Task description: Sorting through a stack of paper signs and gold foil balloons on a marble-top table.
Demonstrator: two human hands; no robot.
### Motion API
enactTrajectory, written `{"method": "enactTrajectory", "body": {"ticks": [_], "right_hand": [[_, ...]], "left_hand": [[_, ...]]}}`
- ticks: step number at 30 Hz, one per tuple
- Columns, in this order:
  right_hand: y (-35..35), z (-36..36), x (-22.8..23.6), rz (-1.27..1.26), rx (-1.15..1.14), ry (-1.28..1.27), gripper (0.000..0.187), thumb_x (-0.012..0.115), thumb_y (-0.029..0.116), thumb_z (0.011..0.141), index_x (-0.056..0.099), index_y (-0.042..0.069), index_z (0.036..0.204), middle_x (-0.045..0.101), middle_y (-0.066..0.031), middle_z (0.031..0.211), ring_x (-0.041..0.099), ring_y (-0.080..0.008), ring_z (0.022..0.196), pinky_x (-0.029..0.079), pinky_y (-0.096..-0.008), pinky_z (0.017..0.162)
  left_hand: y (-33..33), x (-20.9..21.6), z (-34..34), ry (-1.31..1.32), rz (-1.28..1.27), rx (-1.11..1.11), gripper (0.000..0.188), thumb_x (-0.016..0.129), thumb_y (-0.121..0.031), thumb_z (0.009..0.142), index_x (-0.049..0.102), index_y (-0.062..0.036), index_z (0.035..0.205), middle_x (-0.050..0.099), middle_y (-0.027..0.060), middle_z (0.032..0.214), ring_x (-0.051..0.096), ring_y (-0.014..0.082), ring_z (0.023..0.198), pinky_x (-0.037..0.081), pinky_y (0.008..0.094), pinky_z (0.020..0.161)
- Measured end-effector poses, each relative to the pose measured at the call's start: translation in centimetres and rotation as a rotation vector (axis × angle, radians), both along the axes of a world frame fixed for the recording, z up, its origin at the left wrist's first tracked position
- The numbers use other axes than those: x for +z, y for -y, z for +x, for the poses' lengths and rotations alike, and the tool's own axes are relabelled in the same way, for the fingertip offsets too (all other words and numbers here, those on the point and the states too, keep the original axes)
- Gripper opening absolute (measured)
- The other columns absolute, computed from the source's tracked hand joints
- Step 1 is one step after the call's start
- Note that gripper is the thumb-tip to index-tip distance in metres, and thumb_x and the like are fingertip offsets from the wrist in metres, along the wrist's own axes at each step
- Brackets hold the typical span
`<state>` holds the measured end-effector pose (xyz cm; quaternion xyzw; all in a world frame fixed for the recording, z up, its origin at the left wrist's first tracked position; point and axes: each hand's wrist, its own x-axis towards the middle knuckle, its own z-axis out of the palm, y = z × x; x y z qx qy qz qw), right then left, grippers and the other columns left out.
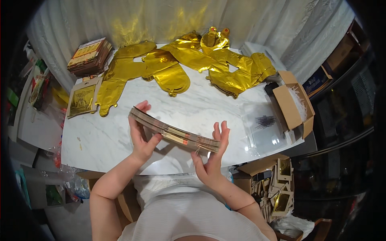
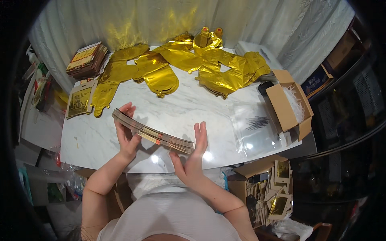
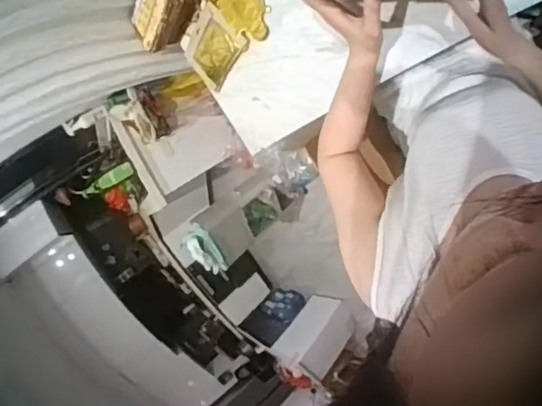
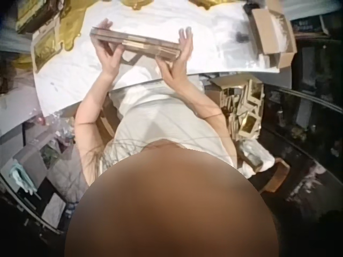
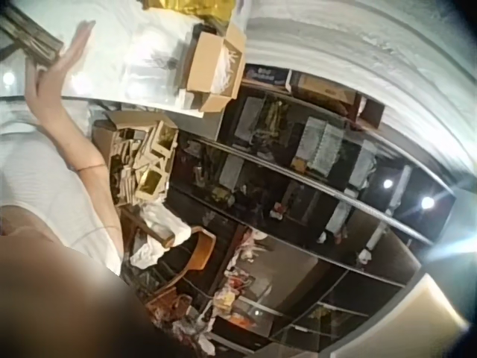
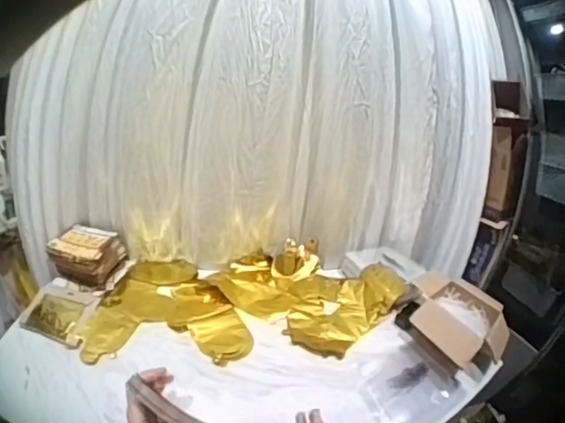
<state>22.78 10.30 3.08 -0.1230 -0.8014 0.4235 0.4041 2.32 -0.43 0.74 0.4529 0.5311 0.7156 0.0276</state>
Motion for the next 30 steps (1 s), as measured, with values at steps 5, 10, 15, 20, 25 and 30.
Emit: {"method": "enactTrajectory", "body": {"ticks": [5,10,15,20,25,30], "right_hand": [[-0.7,0.3,1.5,0.263,-0.112,-0.003,0.116,0.065,-0.006,0.088,-0.023,0.011,0.163,-0.005,-0.0306,0.17,0.031,-0.0483,0.152,0.031,-0.0557,0.121],[-2.7,-0.3,3.1,0.263,0.034,-0.151,0.053,0.062,-0.012,0.09,0.047,0.004,0.139,0.064,-0.0275,0.129,0.065,-0.033,0.113,0.056,-0.0378,0.094],[-2.9,0.3,2.4,0.324,0.104,-0.13,0.055,0.063,-0.014,0.089,0.047,0.002,0.139,0.064,-0.0273,0.126,0.069,-0.0311,0.101,0.06,-0.0356,0.08],[-2.3,0.0,2.9,0.445,0.044,-0.169,0.06,0.068,-0.014,0.086,0.047,0.003,0.139,0.068,-0.024,0.116,0.073,-0.0305,0.087,0.061,-0.0336,0.063],[0.0,-0.6,3.2,0.425,-0.121,-0.086,0.062,0.076,-0.01,0.083,0.049,0.003,0.138,0.068,-0.0228,0.113,0.074,-0.0316,0.086,0.061,-0.0349,0.062],[4.1,-1.1,4.2,0.463,-0.044,-0.058,0.056,0.079,-0.004,0.082,0.055,0.002,0.132,0.068,-0.0224,0.116,0.074,-0.0319,0.086,0.061,-0.0343,0.064]], "left_hand": [[0.0,0.5,0.1,-0.038,-0.017,0.068,0.104,0.082,-0.034,0.084,0.02,0.0013,0.159,0.039,0.0202,0.155,0.043,0.0309,0.14,0.031,0.0453,0.119],[0.1,1.0,0.7,0.153,-0.138,-0.03,0.103,0.078,-0.029,0.087,0.015,0.0024,0.161,0.034,0.0197,0.158,0.038,0.0288,0.145,0.03,0.0428,0.12],[0.2,0.2,0.1,0.103,-0.137,-0.07,0.101,0.074,-0.029,0.09,0.01,0.0026,0.162,0.028,0.0211,0.159,0.034,0.0309,0.145,0.028,0.0447,0.121],[0.2,1.9,1.8,-0.173,-0.375,0.361,0.114,0.081,-0.027,0.084,0.004,0.0036,0.162,0.021,0.0265,0.159,0.026,0.0419,0.147,0.023,0.0503,0.123],[2.7,4.0,7.8,-0.338,-0.522,0.178,0.127,0.088,-0.019,0.074,-0.001,0.0047,0.162,0.011,0.0313,0.163,0.017,0.0478,0.152,0.022,0.0533,0.124],[2.4,0.0,12.6,-0.435,-0.5,0.38,0.119,0.088,-0.02,0.075,0.009,0.0002,0.162,0.024,0.0288,0.162,0.03,0.0435,0.15,0.03,0.052,0.121]]}}
